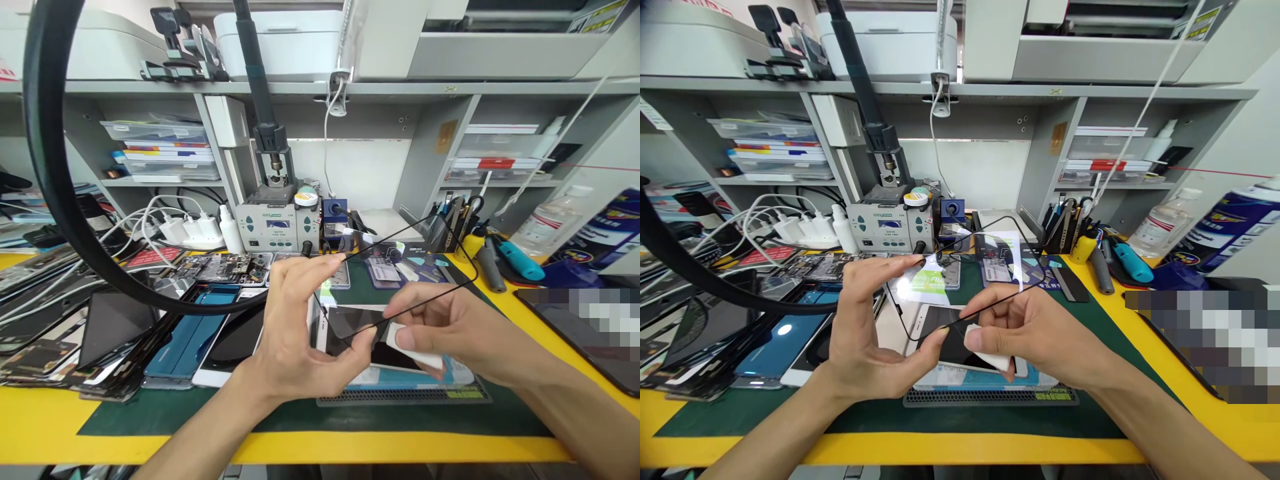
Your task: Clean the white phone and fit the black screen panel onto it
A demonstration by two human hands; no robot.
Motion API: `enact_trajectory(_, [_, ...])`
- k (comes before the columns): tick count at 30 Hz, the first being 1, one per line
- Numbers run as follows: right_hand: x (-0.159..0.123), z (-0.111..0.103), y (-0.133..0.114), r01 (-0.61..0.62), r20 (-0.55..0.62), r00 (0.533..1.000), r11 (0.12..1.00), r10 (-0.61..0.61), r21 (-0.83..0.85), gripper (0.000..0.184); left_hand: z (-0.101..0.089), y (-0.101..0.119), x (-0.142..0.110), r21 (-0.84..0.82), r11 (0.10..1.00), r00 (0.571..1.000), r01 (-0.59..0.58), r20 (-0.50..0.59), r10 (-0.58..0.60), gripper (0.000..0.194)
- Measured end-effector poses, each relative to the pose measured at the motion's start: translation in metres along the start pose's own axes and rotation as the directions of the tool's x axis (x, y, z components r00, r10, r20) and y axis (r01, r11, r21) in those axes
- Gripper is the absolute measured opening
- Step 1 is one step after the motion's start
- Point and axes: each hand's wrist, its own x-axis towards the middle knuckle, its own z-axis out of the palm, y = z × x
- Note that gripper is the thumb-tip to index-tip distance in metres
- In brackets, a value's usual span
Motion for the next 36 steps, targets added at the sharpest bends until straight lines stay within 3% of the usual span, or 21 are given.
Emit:
enact_trajectory(11, [0.0009,0.0046,0.0043,0.045,-0.077,0.996,0.995,-0.038,0.087,0.022,0.0001,0.0023,0.0008,0.032,0.999,1.0,-0.008,0.024,0.007,0.08])
enact_trajectory(18, [-0.0004,0.0066,-0.0003,-0.001,-0.056,0.998,0.995,0.006,0.101,0.037,0.0,0.0011,0.0018,0.032,0.999,1.0,0.024,0.012,-0.024,0.076])
enact_trajectory(24, [-0.0015,0.0032,0.0042,0.039,-0.065,0.997,0.999,-0.037,0.028,0.026,0.0004,0.0002,0.0016,0.023,1.0,1.0,-0.001,0.023,0.0,0.077])
enact_trajectory(29, [0.0006,0.0049,0.0068,0.064,-0.114,0.992,0.995,-0.055,0.081,0.024,0.0,0.0013,0.0019,0.036,0.999,1.0,-0.004,0.026,0.003,0.077])
enact_trajectory(36, [-0.0028,0.0055,0.0046,0.027,-0.135,0.991,0.997,-0.018,0.066,0.034,-0.0001,0.0017,0.0024,0.04,0.999,1.0,0.008,0.018,-0.009,0.076])
